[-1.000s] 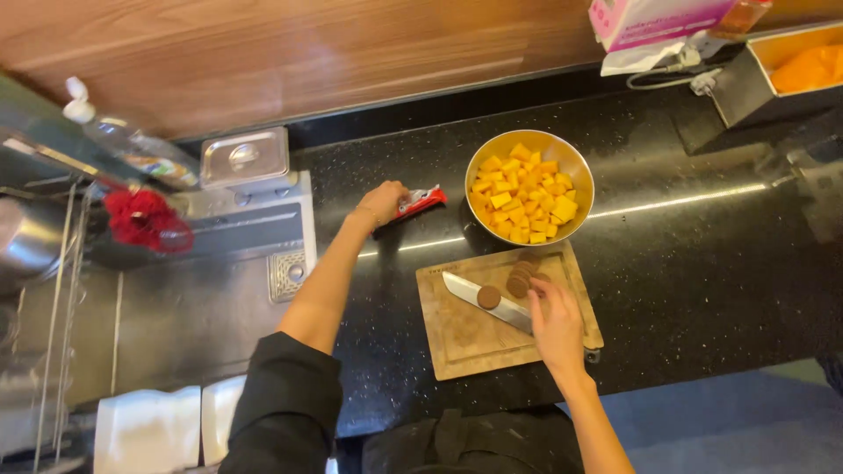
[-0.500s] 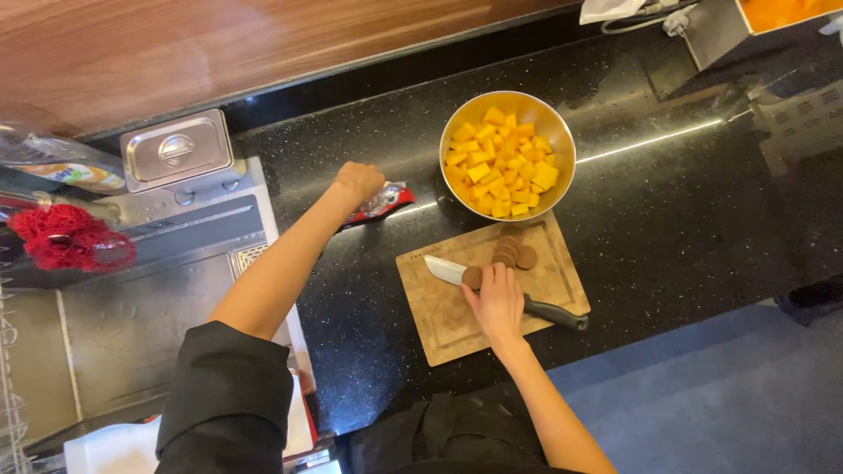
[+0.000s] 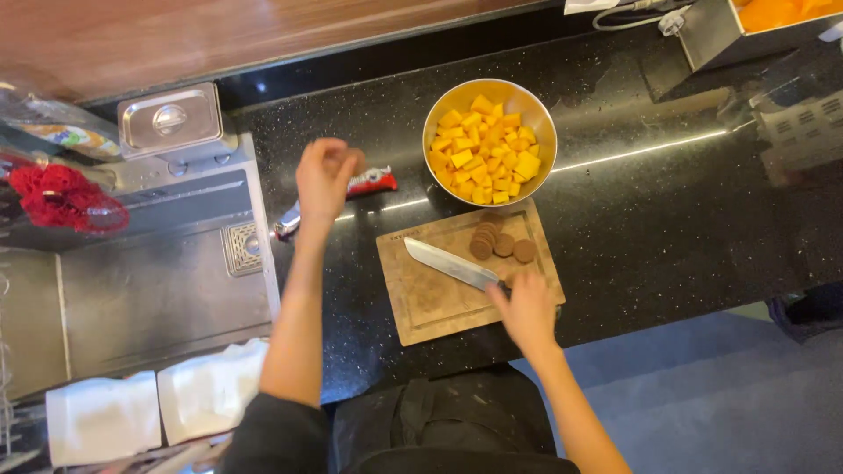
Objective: Decorate small cupcakes by adding cookie pieces and painting them with a clear glaze.
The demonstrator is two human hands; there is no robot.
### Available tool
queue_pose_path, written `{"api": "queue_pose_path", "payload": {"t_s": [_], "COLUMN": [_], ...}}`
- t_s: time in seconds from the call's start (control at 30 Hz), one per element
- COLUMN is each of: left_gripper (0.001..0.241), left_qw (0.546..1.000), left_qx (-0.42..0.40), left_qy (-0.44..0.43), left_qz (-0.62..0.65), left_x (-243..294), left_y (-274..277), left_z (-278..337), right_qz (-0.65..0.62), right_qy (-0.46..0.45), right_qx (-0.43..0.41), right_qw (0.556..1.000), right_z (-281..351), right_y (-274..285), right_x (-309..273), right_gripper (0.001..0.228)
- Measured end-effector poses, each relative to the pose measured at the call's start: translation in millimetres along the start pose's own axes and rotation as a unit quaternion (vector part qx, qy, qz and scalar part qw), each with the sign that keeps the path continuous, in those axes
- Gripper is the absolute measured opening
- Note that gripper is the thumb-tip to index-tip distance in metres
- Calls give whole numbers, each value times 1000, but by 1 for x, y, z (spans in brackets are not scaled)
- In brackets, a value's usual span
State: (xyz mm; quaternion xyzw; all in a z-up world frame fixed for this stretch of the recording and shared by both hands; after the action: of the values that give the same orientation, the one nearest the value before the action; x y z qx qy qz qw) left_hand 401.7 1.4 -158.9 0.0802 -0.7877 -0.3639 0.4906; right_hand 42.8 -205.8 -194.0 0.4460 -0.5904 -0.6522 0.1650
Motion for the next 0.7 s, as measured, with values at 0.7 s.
{"api": "queue_pose_path", "payload": {"t_s": [0.7], "left_gripper": [40], "left_qw": [997], "left_qx": [69], "left_qy": [5], "left_qz": [-37], "left_x": [66], "left_y": [-89], "left_z": [186], "right_qz": [-79], "right_qy": [-16], "right_qx": [-249], "right_qw": [965], "right_z": [44], "right_y": [-51], "right_x": [-32], "right_gripper": [36]}}
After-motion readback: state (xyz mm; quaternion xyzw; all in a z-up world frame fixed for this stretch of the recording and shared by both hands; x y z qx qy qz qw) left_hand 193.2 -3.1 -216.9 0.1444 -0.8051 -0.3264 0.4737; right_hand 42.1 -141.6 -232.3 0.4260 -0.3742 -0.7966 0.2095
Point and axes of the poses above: each hand's wrist, its own z-axis away from the middle knuckle, its own y-axis out of the back of the hand, x = y × z, the point moved 7 cm from there along -z, towards the middle knuckle
